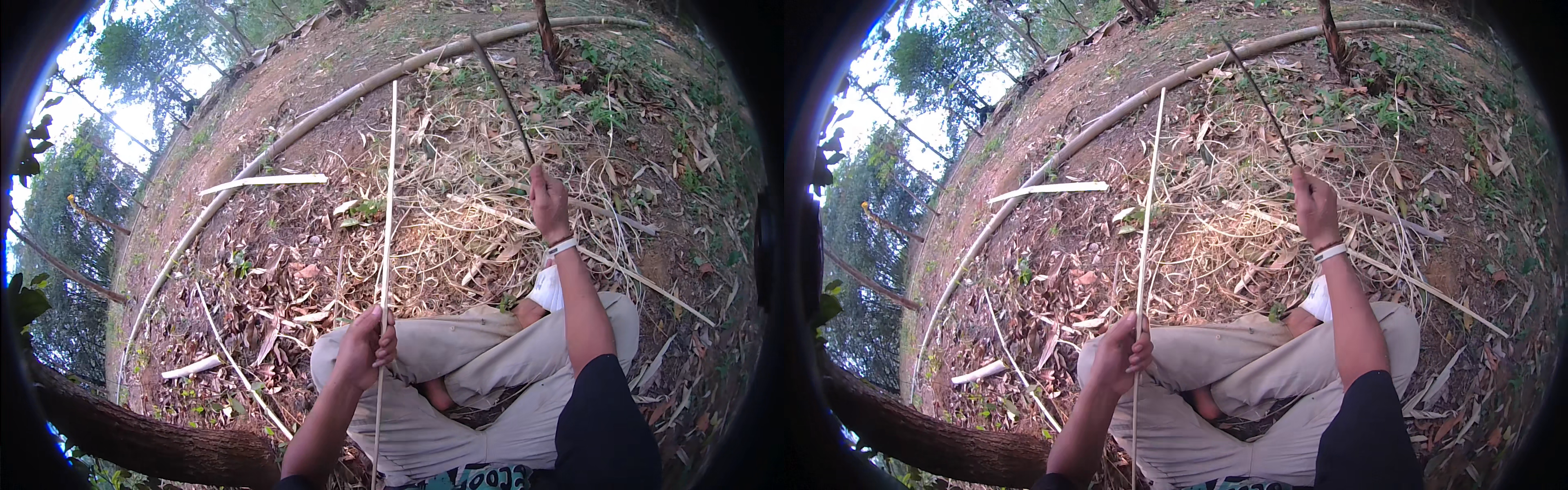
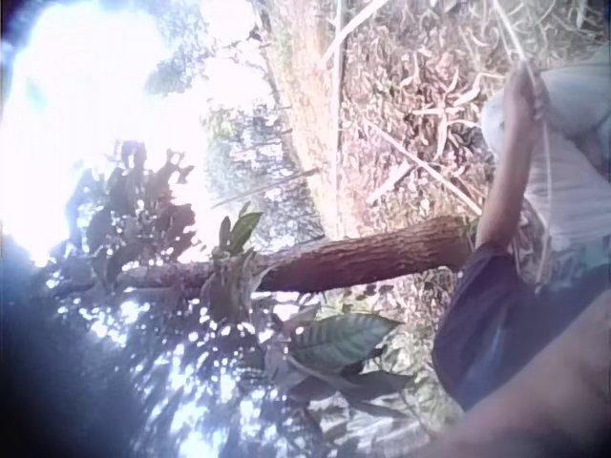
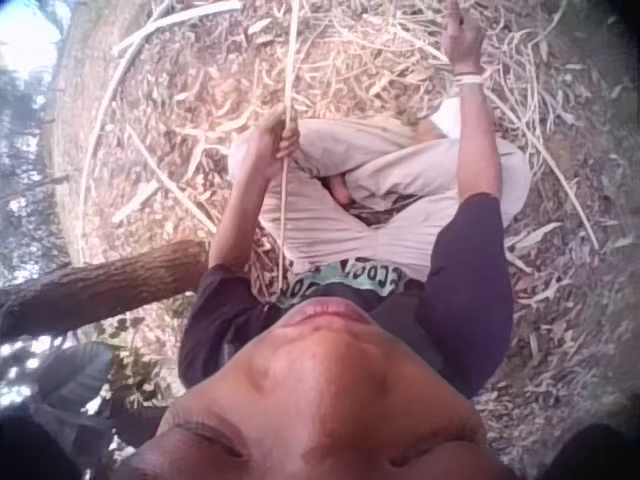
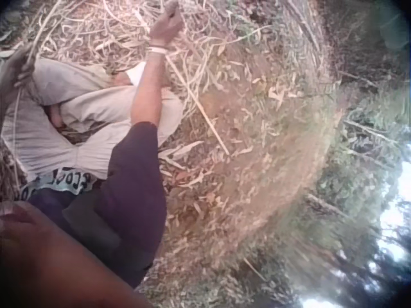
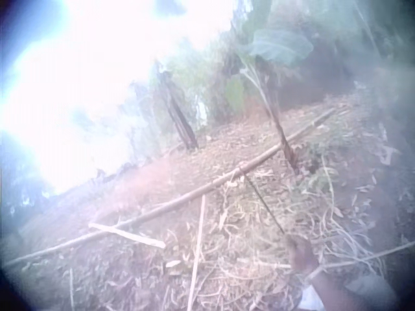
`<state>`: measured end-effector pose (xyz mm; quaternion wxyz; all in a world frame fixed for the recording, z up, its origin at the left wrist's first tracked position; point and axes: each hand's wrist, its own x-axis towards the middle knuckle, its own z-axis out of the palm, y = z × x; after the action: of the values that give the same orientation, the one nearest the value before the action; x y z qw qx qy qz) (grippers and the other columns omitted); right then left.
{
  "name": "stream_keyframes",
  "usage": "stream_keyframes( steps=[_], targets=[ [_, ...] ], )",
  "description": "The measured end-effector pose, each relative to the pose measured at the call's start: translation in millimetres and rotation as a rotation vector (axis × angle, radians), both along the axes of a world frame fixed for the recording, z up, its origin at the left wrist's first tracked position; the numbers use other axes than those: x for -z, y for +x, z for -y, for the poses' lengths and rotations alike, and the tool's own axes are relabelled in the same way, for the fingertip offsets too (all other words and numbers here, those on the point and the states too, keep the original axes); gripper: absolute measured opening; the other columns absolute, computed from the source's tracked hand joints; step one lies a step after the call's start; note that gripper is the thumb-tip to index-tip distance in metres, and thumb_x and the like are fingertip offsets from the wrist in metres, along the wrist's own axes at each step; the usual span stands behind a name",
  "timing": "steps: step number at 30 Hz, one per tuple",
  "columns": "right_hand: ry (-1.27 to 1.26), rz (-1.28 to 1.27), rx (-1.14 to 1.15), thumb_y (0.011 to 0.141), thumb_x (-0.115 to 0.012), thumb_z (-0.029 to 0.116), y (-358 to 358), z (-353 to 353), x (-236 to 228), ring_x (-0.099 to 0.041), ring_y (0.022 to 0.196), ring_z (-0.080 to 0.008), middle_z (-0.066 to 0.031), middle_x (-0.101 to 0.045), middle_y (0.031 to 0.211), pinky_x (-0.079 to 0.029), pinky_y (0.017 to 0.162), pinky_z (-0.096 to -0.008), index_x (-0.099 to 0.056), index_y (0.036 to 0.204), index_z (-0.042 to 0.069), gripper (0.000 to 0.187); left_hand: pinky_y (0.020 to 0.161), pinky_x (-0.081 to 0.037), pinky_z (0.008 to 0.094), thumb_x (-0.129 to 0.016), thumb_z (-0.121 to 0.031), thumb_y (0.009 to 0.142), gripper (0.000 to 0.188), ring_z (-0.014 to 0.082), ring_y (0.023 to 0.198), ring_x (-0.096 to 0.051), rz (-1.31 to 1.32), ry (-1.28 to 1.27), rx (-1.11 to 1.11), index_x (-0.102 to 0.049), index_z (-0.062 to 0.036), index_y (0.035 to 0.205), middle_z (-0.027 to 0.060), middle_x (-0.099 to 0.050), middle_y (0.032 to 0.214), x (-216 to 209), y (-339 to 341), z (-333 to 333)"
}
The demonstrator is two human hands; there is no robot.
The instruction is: The person sits cross-legged on the ground in a wooded area and uses a large machete to shave and smooth a long, thin bamboo stick. They hold the stick with one hand and repeatedly scrape the blade along its length to remove the outer layer, occasionally rotating the stick to work on different sides.
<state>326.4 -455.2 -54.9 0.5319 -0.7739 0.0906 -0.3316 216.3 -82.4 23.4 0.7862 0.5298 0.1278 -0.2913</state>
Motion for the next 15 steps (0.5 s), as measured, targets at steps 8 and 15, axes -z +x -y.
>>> stream_keyframes(
  steps=[8, 15],
  targets=[
    [-0.448, -0.097, -0.31, 0.089, -0.054, 0.065, -28.8, -95.0, -15.5, -0.06, 0.049, -0.0316, -0.0127, -0.054, 0.05, -0.043, 0.046, -0.0425, -0.061, 0.065, 0.009, 0.061, 0.042, -0.025, 0.0195, -0.041, -0.029, 0.105, 0.029, 0.0045, 0.05, -0.029, 0.036, -0.113, 0.159, -0.051, -0.0061, 0.091, -0.0048, -0.037, 0.066, 20.9, 102.4, 64.4],
    [-0.673, -0.03, -0.337, 0.088, -0.053, 0.066, -33.9, -108.5, -11.4, -0.063, 0.05, -0.0304, -0.0106, -0.058, 0.052, -0.047, 0.05, -0.043, -0.059, 0.065, 0.012, 0.06, 0.039, -0.02, 0.0189, -0.041, -0.022, 0.105, 0.023, 0.0028, 0.048, -0.027, -0.022, -0.052, 0.079, -0.05, -0.0061, 0.091, -0.0058, -0.035, 0.064, 34.0, 92.7, 71.4]
  ],
)
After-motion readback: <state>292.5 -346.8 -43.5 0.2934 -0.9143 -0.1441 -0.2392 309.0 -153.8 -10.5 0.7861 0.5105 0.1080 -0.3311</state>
